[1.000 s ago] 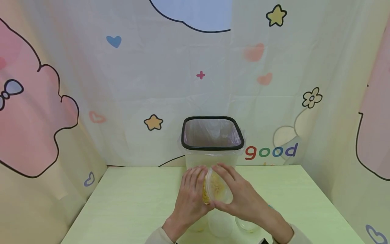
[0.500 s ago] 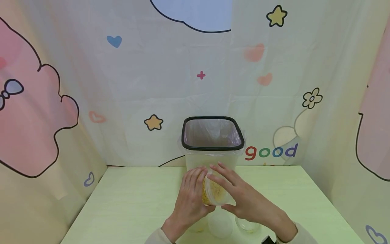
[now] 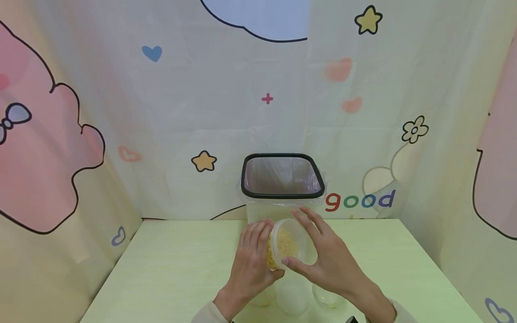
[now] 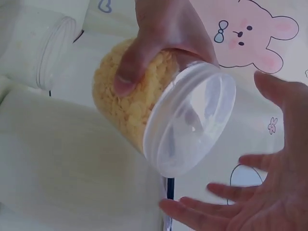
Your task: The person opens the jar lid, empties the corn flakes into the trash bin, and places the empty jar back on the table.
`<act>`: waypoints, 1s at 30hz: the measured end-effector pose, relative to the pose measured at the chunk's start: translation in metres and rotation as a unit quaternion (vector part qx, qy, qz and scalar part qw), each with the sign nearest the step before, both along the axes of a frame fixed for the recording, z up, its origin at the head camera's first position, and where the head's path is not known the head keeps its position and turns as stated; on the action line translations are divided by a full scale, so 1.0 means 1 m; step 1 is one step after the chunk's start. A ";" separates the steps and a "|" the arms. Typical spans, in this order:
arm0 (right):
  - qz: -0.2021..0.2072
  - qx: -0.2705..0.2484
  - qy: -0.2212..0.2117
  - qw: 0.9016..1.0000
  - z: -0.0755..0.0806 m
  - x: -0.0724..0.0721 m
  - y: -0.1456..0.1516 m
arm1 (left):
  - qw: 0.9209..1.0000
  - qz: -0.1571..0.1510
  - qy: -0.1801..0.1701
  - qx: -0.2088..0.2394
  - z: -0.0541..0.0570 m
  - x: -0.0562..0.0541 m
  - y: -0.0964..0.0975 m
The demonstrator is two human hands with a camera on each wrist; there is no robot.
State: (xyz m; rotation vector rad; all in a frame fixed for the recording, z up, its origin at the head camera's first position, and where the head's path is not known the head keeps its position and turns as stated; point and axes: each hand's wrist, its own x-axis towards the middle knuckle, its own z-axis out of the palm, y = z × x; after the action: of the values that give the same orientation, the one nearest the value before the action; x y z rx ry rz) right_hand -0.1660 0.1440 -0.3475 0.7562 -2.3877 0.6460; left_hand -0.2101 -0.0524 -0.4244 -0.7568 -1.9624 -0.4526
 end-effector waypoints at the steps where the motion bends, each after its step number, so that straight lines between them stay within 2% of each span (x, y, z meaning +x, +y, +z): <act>1: -0.020 -0.006 -0.017 1.000 -0.001 0.001 -0.002 | 1.000 0.002 0.001 0.000 0.000 0.000 0.000; 4: -0.063 -0.013 -0.070 0.996 -0.006 0.000 -0.008 | 1.000 0.005 0.008 -0.001 0.000 0.000 0.000; 7: -0.088 -0.012 -0.114 0.990 -0.009 0.000 -0.013 | 1.000 0.010 0.014 -0.005 0.000 0.000 0.000; 13: -0.107 -0.019 -0.150 0.983 -0.010 -0.001 -0.020 | 1.000 0.018 0.016 -0.016 0.000 0.001 0.000; 17: -0.102 -0.018 -0.140 0.985 -0.010 -0.002 -0.022 | 0.999 0.020 0.020 -0.019 0.001 0.002 0.001; 20: -0.083 -0.016 -0.117 0.990 -0.011 -0.003 -0.020 | 0.999 0.023 0.025 -0.018 0.001 0.002 0.001; 25: -0.024 -0.012 -0.074 0.997 -0.009 -0.006 -0.015 | 0.999 0.024 0.028 -0.014 0.002 0.001 0.000; 30: 0.036 0.015 -0.041 0.998 -0.008 -0.009 -0.010 | 1.000 0.020 0.017 -0.014 0.002 0.001 -0.002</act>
State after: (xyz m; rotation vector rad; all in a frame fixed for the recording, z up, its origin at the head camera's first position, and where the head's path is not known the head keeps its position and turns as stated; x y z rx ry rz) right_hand -0.1754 0.1343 -0.3555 0.8480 -2.4592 0.6844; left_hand -0.2095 -0.0541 -0.4228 -0.7364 -1.9517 -0.3872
